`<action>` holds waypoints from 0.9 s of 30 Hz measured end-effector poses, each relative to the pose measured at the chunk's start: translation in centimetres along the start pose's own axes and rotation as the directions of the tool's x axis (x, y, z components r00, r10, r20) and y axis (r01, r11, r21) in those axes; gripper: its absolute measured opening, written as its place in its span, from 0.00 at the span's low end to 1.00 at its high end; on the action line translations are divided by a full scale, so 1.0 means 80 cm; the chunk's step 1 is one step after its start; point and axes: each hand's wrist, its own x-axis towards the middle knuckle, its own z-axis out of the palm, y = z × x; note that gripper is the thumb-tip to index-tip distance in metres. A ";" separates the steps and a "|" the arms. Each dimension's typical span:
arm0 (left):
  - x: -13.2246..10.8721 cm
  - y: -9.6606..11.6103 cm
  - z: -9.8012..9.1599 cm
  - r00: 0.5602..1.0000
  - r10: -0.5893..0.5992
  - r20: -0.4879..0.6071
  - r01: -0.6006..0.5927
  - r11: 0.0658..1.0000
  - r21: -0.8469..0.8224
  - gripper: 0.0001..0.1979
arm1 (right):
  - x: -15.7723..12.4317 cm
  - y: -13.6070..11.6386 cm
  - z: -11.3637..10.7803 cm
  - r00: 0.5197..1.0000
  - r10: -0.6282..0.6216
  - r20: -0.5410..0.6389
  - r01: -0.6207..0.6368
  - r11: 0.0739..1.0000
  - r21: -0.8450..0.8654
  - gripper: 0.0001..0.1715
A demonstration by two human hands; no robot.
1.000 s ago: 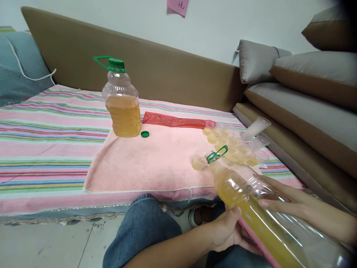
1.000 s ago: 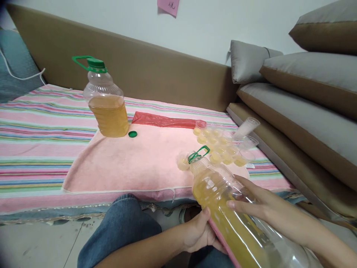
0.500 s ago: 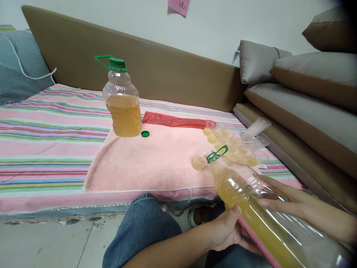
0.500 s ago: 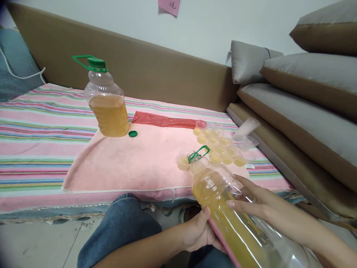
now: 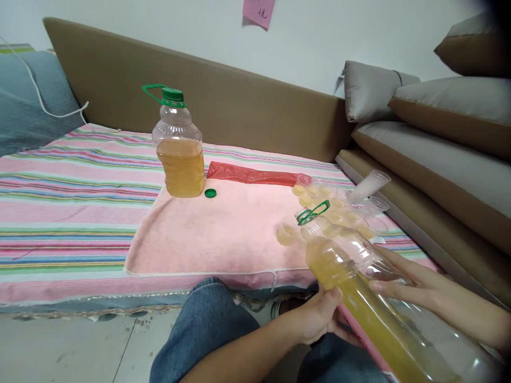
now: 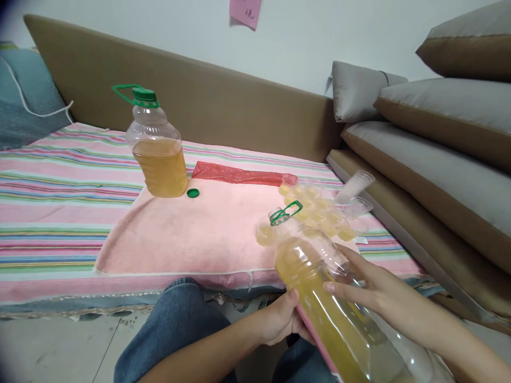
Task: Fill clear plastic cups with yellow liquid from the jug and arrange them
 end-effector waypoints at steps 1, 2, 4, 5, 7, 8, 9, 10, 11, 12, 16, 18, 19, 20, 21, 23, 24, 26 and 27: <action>0.001 0.003 -0.002 1.000 0.004 -0.010 -0.004 1.000 0.025 0.53 | 0.001 0.001 0.001 1.000 0.022 0.002 -0.022 1.000 0.012 0.55; 0.001 0.006 -0.004 1.000 0.010 -0.023 -0.009 0.998 0.057 0.52 | 0.002 0.001 0.002 0.999 0.036 0.011 -0.036 0.999 0.037 0.56; -0.003 0.016 -0.006 0.998 0.024 -0.052 -0.016 0.989 0.144 0.53 | 0.002 0.000 0.006 0.999 0.028 0.028 -0.031 0.993 0.111 0.56; -0.006 0.022 -0.007 0.997 0.034 -0.065 -0.021 0.980 0.200 0.53 | 0.001 -0.002 0.009 1.000 0.015 0.021 -0.018 0.989 0.144 0.55; -0.013 0.037 -0.008 0.992 0.090 -0.085 -0.058 0.944 0.323 0.51 | -0.002 -0.004 0.015 0.999 -0.026 -0.024 0.030 0.984 0.178 0.56; -0.018 0.044 -0.008 0.987 0.132 -0.092 -0.088 0.921 0.378 0.48 | -0.004 -0.004 0.019 0.997 -0.050 -0.055 0.059 0.981 0.183 0.57; -0.021 0.052 -0.010 0.978 0.188 -0.093 -0.131 0.893 0.430 0.46 | -0.005 -0.004 0.024 0.993 -0.074 -0.090 0.089 0.979 0.185 0.57; -0.025 0.061 -0.011 0.973 0.216 -0.080 -0.156 0.875 0.458 0.45 | -0.006 -0.003 0.029 0.987 -0.102 -0.122 0.124 0.975 0.187 0.57; -0.028 0.069 -0.013 0.966 0.246 -0.077 -0.180 0.857 0.483 0.45 | -0.006 -0.003 0.034 0.978 -0.137 -0.157 0.165 0.969 0.186 0.56; -0.031 0.077 -0.015 0.962 0.267 -0.065 -0.198 0.838 0.509 0.45 | -0.006 -0.002 0.041 0.966 -0.176 -0.190 0.211 0.960 0.185 0.55; -0.049 0.109 -0.022 0.924 0.381 -0.044 -0.276 0.740 0.614 0.48 | -0.005 -0.006 0.075 0.897 -0.306 -0.317 0.381 0.901 0.208 0.54; -0.062 0.126 -0.026 0.926 0.374 -0.058 -0.247 0.714 0.655 0.49 | -0.003 -0.015 0.097 0.878 -0.317 -0.358 0.427 0.856 0.291 0.56; -0.071 0.135 -0.028 0.926 0.370 -0.075 -0.227 0.704 0.673 0.49 | -0.002 -0.021 0.108 0.878 -0.313 -0.362 0.440 0.827 0.351 0.57; -0.079 0.144 -0.030 0.920 0.378 -0.098 -0.208 0.687 0.697 0.49 | 0.001 -0.028 0.119 0.878 -0.311 -0.363 0.452 0.788 0.418 0.58; -0.088 0.153 -0.033 0.918 0.379 -0.119 -0.182 0.667 0.723 0.48 | 0.004 -0.036 0.131 0.879 -0.312 -0.361 0.462 0.745 0.481 0.60; -0.108 0.170 -0.038 0.887 0.422 -0.188 -0.141 0.635 0.759 0.50 | 0.014 -0.053 0.152 0.869 -0.330 -0.368 0.492 0.645 0.584 0.63; -0.118 0.179 -0.041 0.850 0.476 -0.227 -0.137 0.615 0.776 0.50 | 0.020 -0.063 0.162 0.861 -0.341 -0.378 0.509 0.602 0.615 0.64; -0.140 0.194 -0.046 0.761 0.568 -0.315 -0.119 0.599 0.792 0.50 | 0.034 -0.084 0.179 0.832 -0.377 -0.407 0.553 0.523 0.648 0.66; -0.151 0.201 -0.050 0.716 0.605 -0.349 -0.115 0.595 0.796 0.51 | 0.041 -0.096 0.186 0.816 -0.398 -0.419 0.576 0.488 0.656 0.67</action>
